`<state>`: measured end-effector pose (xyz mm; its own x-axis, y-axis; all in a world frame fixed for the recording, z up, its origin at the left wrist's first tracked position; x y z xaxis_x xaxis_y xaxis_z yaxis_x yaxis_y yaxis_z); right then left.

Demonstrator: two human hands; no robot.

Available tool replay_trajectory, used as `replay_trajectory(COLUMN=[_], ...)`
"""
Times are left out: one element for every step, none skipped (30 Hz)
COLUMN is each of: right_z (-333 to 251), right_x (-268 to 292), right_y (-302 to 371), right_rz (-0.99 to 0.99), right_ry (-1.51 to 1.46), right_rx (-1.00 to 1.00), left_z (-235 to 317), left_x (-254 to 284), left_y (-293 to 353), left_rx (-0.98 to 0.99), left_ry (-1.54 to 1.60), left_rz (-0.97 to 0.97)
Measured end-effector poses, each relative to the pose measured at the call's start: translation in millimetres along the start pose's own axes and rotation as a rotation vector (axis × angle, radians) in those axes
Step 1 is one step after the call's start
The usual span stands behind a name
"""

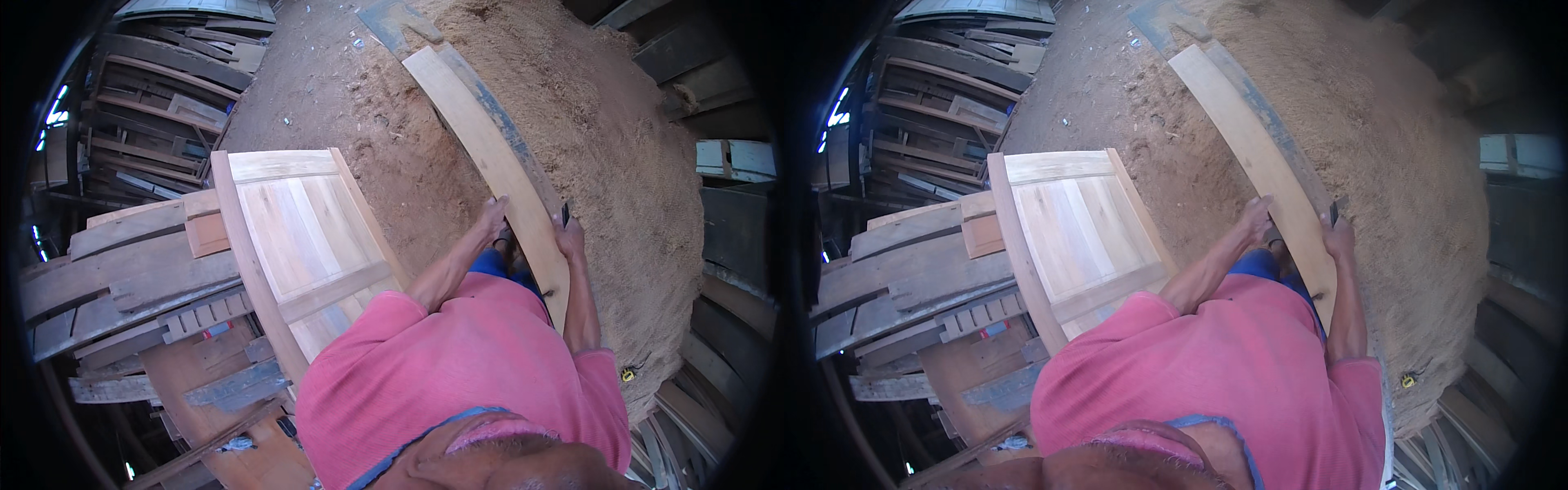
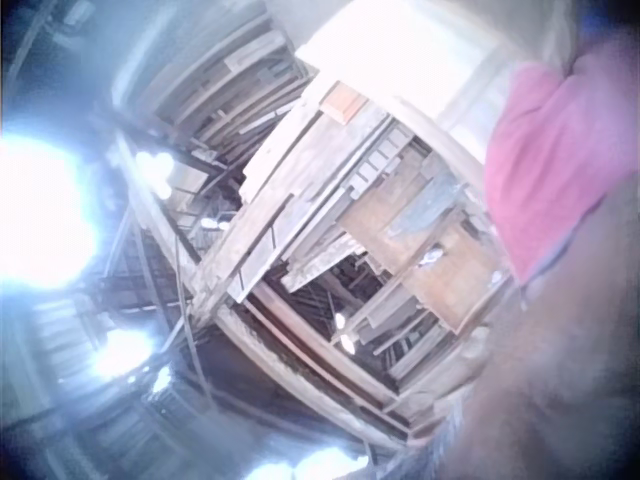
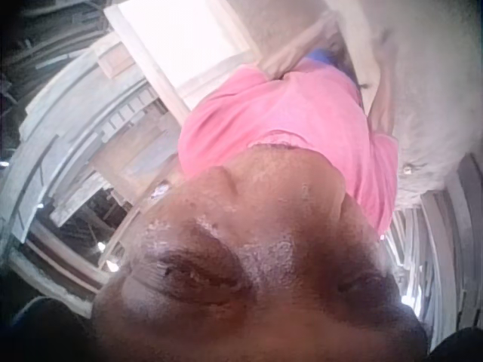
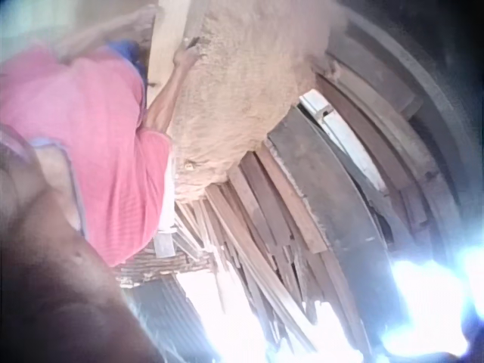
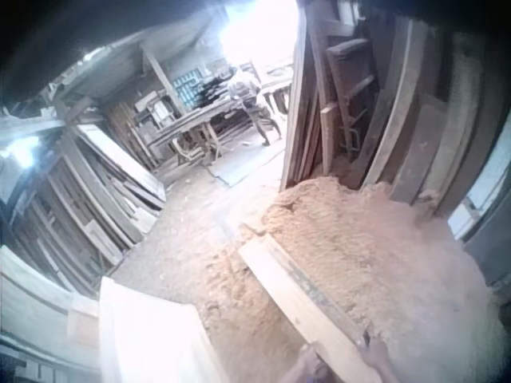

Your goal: The person measures a long curved wooden plank with a tape measure and marks it using a square and a pencil. They repeatedly reposition the square and pencil to draw straight lines along the plank's length.

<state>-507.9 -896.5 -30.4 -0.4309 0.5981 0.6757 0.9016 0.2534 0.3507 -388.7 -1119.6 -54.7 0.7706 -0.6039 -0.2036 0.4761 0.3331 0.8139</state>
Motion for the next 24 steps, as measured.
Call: replay_trajectory(right_z=[1,3,3,4,3,2,-2,-7,-13,-20,-30,-41,-55,-69,-88,-109,-132,-157,-180,-203,-225,-245,-265,-286], right_x=[1,2,3,4,6,7,7,8,9,6,1,-3,-8,-18,-30,-43,-57,-72,-87,-102,-116,-126,-136,-141], right_y=[-3,-8,-11,-12,-14,-14,-13,-10,-9,-10,-10,-14,-16,-15,-13,-12,-10,-10,-11,-13,-15,-23,-34,-46], right_rz=[0.008,-0.002,-0.011,0.04,0.09,0.131,0.16,0.182,0.202,0.184,0.167,0.166,0.083,0.015,-0.053,-0.077,-0.099,-0.131,-0.185,-0.246,-0.305,-0.365,-0.412,-0.428], right_ry=[0.013,0.032,0.049,0.069,0.09,0.103,0.025,-0.061,-0.168,-0.238,-0.329,-0.383,-0.495,-0.568,-0.641,-0.655,-0.668,-0.707,-0.653,-0.621,-0.546,-0.471,-0.316,-0.268], right_rx=[0.035,0.02,0.003,-0.018,-0.038,-0.07,-0.032,-0.006,0.044,-0.009,-0.04,-0.145,-0.138,-0.205,-0.274,-0.237,-0.203,-0.133,-0.099,-0.05,0.006,0.032,0.065,0.192], left_z=[-3,-5,-8,-10,-13,-14,-15,-13,-11,-7,-2,6,16,26,37,48,56,69,84,99,111,123,137,153], left_x=[1,0,-1,-2,-3,-4,-5,-5,-3,0,5,12,19,27,35,40,45,50,56,61,67,75,87,101], left_y=[-1,-5,-6,-8,-8,-7,-5,-2,2,6,11,16,22,27,30,34,37,36,31,25,20,14,6,-3], left_rx=[-0.017,-0.02,-0.049,-0.077,-0.131,-0.184,-0.215,-0.248,-0.244,-0.245,-0.209,-0.181,-0.213,-0.252,-0.263,-0.282,-0.269,-0.254,-0.277,-0.295,-0.303,-0.316,-0.325,-0.339], left_ry=[-0.036,-0.076,-0.103,-0.13,-0.141,-0.152,-0.165,-0.178,-0.212,-0.252,-0.315,-0.354,-0.364,-0.348,-0.345,-0.221,-0.108,0.006,0.067,0.129,0.193,0.183,0.173,0.156], left_rz=[0.015,0.033,0.038,0.044,0.041,0.039,0.046,0.05,0.056,0.04,0.021,-0.013,-0.012,-0.024,-0.018,-0.013,0.006,0.024,-0.004,-0.03,-0.054,-0.052,-0.049,-0.047])
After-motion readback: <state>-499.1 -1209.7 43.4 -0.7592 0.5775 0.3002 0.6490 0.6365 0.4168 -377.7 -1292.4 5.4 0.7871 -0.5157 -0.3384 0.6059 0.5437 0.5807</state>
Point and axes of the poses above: each hand's wrist, its own y-axis away from the middle knuckle, its own x-axis out of the back of the hand, z = x × y, the point moved 2 cm from there along -y, towards the middle knuckle, and after that the axes turned 10 degrees about z, right-handed, at the moved point
